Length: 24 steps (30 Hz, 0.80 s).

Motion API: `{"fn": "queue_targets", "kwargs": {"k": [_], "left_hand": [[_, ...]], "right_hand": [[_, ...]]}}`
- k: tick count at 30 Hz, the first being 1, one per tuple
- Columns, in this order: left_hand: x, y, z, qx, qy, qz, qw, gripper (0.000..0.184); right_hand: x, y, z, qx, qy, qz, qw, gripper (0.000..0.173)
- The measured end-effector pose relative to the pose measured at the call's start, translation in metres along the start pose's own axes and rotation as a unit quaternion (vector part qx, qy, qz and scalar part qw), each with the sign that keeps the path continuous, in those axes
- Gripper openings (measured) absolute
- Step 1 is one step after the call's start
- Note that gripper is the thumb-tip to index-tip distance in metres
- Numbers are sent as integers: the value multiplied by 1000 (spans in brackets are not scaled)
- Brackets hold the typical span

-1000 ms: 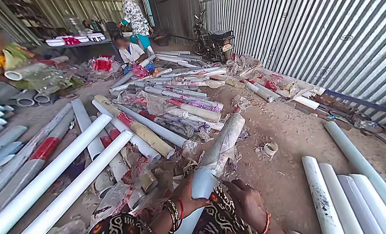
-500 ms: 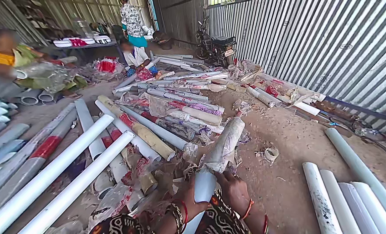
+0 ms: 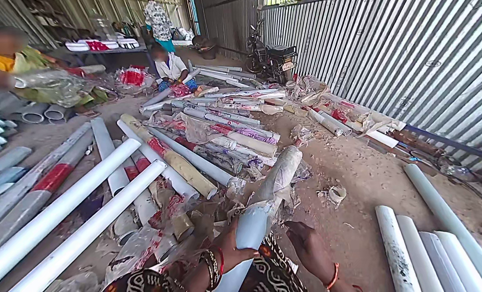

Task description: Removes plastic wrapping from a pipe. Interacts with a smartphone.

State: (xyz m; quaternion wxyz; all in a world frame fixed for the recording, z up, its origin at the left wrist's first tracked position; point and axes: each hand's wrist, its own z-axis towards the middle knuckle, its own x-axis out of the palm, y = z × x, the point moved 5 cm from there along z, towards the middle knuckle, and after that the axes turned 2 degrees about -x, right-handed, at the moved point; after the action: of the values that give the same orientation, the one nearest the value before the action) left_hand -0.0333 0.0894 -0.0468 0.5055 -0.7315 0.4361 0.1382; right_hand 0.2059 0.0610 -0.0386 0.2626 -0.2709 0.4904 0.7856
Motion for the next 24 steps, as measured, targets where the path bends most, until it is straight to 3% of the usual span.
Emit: {"fn": "queue_targets", "kwargs": {"k": [6,8,9,11,13,14,15,17,18,20,24], "left_hand": [[0,2,4,26,-20,-21,999,119],[-4,-10,-6,63,-77,4,995,107],[-6,-18,-13,111,-144,25,983,98],[-4,-32,-26,264,-328,89,903,82],[6,-39,-30,349,-399,140,836,73],[11,-41,-32,350,-382,164,840,71],[14,-44,-33,320,-328,182,870,74],[16,-45,-28,164,-162,209,950,87],[16,-43,-23,86,-91,221,967,94],[13,-40,-16,16,-36,228,973,100],[12,-36,-14,-1,-14,202,979,101]], "right_hand": [[-3,7,-9,-84,-53,-163,982,23],[-9,8,0,-107,-58,-211,970,21],[-11,8,5,-120,-72,-241,961,21],[-16,7,14,-135,-87,-280,947,25],[-19,5,21,-149,-95,-299,938,32],[-21,5,24,-155,-101,-303,935,33],[-23,5,27,-162,-107,-304,933,32],[-24,5,31,-186,-116,-302,928,28],[-23,6,32,-201,-118,-300,925,25],[-18,7,34,-231,-122,-309,915,21],[-6,11,41,-287,-105,-341,889,16]]}}
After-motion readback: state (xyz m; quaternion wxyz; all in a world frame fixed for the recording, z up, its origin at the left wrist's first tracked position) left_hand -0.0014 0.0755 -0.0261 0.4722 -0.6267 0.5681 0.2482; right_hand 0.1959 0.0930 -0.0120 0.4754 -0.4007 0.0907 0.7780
